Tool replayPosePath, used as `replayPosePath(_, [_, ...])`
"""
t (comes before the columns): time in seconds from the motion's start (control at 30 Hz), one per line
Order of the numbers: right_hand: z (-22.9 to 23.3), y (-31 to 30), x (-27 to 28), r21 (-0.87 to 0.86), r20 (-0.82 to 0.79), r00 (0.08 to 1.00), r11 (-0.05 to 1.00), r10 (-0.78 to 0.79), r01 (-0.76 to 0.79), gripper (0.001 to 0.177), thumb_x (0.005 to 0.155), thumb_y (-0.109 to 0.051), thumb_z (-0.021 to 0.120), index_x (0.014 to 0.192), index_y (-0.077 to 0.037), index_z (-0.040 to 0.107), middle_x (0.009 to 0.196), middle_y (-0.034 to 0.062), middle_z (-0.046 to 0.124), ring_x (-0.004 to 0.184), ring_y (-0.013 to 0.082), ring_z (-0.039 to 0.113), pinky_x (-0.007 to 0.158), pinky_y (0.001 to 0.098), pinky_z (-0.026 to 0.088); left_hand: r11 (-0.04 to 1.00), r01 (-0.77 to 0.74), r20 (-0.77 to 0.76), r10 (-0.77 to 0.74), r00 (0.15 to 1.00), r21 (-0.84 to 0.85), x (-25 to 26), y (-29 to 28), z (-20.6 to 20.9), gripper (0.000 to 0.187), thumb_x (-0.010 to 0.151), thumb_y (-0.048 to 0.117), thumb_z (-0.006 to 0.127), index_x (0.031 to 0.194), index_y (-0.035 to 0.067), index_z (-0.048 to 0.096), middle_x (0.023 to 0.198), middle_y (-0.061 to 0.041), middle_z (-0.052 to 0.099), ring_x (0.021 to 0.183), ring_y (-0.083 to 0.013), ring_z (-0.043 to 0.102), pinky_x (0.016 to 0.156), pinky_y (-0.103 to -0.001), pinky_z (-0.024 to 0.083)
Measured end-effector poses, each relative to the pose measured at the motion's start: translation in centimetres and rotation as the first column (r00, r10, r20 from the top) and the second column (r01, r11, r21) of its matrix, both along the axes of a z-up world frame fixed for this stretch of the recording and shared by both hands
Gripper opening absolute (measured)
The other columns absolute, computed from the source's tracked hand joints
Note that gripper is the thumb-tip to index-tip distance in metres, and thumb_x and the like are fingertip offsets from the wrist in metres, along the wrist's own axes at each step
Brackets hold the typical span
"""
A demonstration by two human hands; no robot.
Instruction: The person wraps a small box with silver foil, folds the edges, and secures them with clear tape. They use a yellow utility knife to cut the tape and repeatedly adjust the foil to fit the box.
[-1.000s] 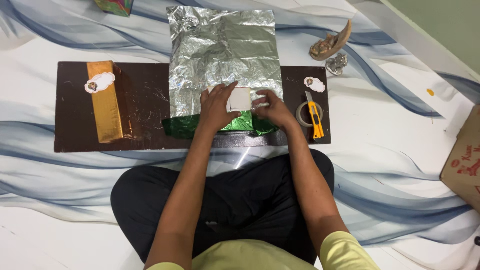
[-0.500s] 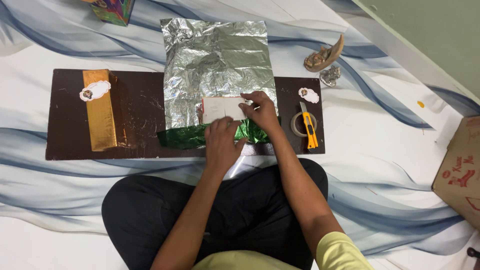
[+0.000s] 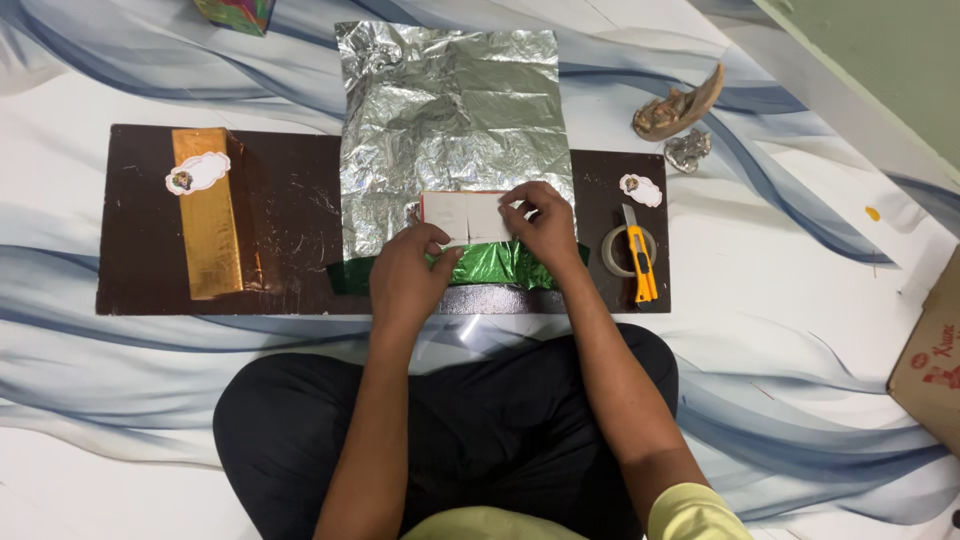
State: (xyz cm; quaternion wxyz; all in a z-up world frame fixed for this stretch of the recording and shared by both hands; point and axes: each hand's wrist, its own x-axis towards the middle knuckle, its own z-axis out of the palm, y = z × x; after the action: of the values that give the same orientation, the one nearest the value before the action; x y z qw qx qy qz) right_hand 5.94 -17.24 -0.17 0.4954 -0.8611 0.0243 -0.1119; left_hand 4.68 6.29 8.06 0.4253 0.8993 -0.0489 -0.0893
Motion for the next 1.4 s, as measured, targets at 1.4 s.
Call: replayPosePath(1.4, [1.9,9.2,-10.5,0.214,-0.105,0.992,0.973,-0.069,0.09,0.01,0.097,-0.007,0.068,0.106,-0.006,0.064,0.124,0.0126,0.068,0.109,0.027,0.066,0.091,0.0357,0.056,0.909,0.354,-0.32,-0.41,0.854,-0.221,12.3,4.4,-15.4,0.015,0.066,0.008,0.087,0.078,0.006,0.077,0.083,-0.005,0.078,0.079,-0.0158,0.073,0.076,-0.031,0.057])
